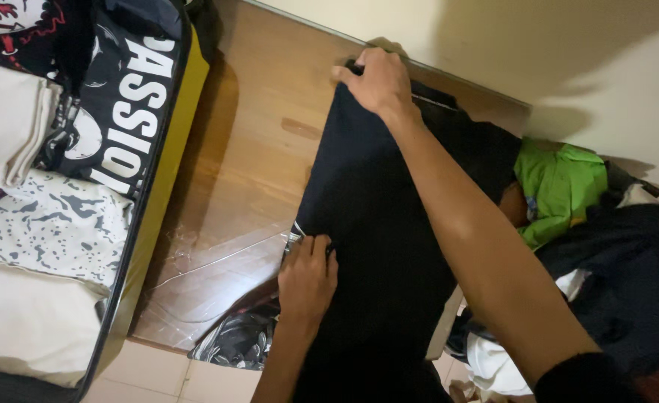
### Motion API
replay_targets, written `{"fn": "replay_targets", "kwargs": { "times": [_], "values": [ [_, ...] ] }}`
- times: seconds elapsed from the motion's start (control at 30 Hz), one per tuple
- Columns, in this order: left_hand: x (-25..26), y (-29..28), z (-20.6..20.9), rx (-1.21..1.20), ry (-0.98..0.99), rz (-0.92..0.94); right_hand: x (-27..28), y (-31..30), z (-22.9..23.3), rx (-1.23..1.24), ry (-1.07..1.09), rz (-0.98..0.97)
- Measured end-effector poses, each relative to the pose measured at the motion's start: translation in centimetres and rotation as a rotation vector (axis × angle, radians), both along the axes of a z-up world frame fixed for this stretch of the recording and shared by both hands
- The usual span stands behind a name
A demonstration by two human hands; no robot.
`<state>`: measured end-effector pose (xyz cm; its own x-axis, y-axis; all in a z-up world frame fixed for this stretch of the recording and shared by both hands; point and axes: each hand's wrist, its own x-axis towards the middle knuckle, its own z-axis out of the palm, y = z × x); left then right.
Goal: The person picks up shirts from a pile, spreads them out on a table, and folds them before placing them into a suitcase.
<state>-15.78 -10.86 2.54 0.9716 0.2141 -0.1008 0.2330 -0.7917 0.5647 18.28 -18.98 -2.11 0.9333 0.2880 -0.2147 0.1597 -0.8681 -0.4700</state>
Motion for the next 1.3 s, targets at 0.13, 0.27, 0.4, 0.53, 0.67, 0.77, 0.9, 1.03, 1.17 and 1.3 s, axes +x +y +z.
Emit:
{"fn": "replay_targets", "kwargs": {
  "times": [0.13,0.27,0.4,0.53,0.67,0.77,0.9,1.03,1.17,1.3],
  "values": [
    [-0.5,-0.2,-0.2,-0.079,-0.042,-0.002,2.6,-0.5,-3.0,0.134,-0.097,0.063],
    [-0.9,-1.2,0.0,-0.124,-0.077,0.006,4.0,-1.6,-3.7,0.238,0.051,0.029],
    [-0.3,-2.3,0.0,-0.154,0.048,-0.049,3.1,-2.2,-2.3,0.262,0.001,0.102],
    [0.2,-2.8,-0.4,-0.091,0.023,-0.075,2.2,-2.0,-1.0,0.202,-0.086,0.069],
    [0.4,-2.8,-0.6,-0.132,0.087,-0.086,2.3,-2.2,-2.3,0.247,-0.105,0.042],
    [0.5,-2.6,-0.5,-0.131,0.11,-0.091,2.5,-2.6,-3.6,0.32,-0.106,0.057],
    [0.9,-2.8,-0.5,-0.118,0.151,-0.09,1.3,-2.8,-3.4,0.433,-0.298,0.135],
    [0.8,-3.0,-0.5,-0.141,0.185,-0.111,0.5,-2.9,-2.6,0.333,-0.295,-0.013],
    [0.8,-3.2,-0.7,-0.138,0.136,-0.096,0.0,-2.9,-3.1,0.315,-0.24,-0.105],
    [1.0,-3.3,-0.7,-0.16,0.172,-0.103,0.0,-3.2,-3.0,0.399,-0.121,-0.188]
  ]
}}
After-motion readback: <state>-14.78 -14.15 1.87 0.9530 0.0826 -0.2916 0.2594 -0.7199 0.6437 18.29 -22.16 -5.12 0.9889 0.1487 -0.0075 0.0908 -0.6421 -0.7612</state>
